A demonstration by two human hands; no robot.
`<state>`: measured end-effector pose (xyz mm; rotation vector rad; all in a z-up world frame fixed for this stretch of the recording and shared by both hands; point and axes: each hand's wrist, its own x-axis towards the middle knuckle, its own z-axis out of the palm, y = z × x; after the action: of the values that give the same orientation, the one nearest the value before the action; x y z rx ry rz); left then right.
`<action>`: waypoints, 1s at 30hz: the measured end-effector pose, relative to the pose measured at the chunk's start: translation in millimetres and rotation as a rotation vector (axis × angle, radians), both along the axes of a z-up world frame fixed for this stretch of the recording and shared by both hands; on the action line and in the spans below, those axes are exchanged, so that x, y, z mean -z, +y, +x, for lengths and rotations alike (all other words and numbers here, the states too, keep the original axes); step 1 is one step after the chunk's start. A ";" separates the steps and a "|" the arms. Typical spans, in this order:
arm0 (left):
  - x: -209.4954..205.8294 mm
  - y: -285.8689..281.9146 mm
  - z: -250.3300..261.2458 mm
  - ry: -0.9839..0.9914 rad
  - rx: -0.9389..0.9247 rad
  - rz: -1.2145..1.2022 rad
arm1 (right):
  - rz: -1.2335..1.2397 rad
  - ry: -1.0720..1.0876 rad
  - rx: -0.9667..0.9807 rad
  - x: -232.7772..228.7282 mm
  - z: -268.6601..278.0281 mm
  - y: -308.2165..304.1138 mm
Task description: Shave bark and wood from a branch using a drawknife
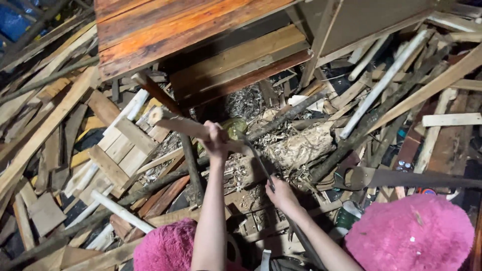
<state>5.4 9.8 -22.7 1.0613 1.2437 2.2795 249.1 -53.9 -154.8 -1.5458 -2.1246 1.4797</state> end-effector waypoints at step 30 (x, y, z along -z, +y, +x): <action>-2.5 -10.0 -16.2 -0.038 0.160 0.054 | -0.051 -0.040 0.059 67.9 18.0 2.0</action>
<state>-10.8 -0.2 -20.2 1.0892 1.0485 2.2114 267.1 -52.0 -222.7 -1.6537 -2.0588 1.5082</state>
